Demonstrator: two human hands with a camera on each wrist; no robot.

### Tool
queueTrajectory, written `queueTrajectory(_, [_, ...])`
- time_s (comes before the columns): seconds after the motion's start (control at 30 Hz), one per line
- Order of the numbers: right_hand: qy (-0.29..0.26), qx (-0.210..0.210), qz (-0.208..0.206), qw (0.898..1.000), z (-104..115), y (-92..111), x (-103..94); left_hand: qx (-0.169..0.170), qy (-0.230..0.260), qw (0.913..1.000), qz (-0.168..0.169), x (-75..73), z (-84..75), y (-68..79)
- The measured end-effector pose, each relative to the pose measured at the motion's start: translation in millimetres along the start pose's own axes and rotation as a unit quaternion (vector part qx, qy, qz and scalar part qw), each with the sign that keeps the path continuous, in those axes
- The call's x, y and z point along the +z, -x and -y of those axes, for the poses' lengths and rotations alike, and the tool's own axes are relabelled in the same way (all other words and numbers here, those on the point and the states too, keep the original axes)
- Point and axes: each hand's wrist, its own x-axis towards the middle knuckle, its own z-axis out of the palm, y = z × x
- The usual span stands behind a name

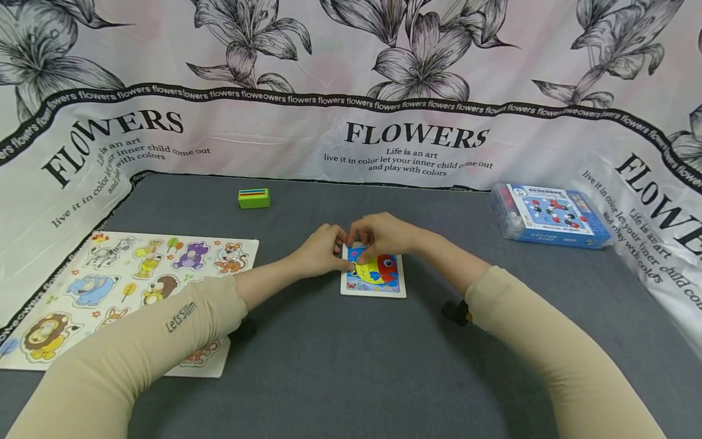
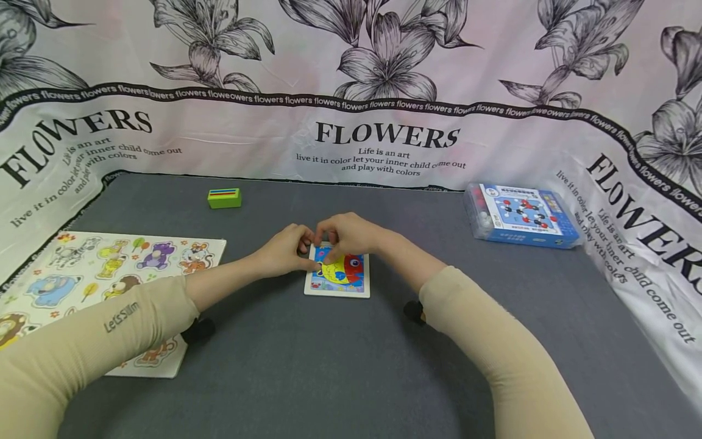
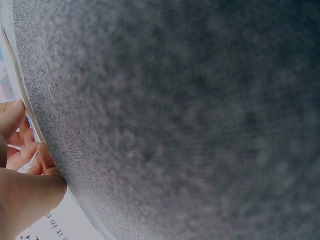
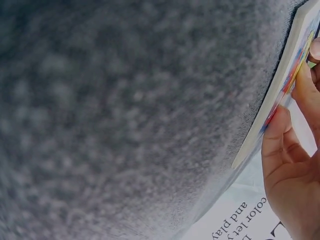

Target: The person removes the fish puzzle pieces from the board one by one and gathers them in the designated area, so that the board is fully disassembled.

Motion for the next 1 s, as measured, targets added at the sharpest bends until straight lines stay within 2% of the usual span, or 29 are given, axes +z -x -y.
queueTrajectory(0.63, [-0.026,0.021,0.0,0.999,2.8,2.2,2.4,-0.002,-0.005,1.0,0.001,0.5,0.4,-0.1])
queueTrajectory(1.0, [-0.042,0.029,-0.005,0.999,3.4,3.8,1.7,0.009,-0.015,0.9999,-0.003,1.0,0.6,-0.7])
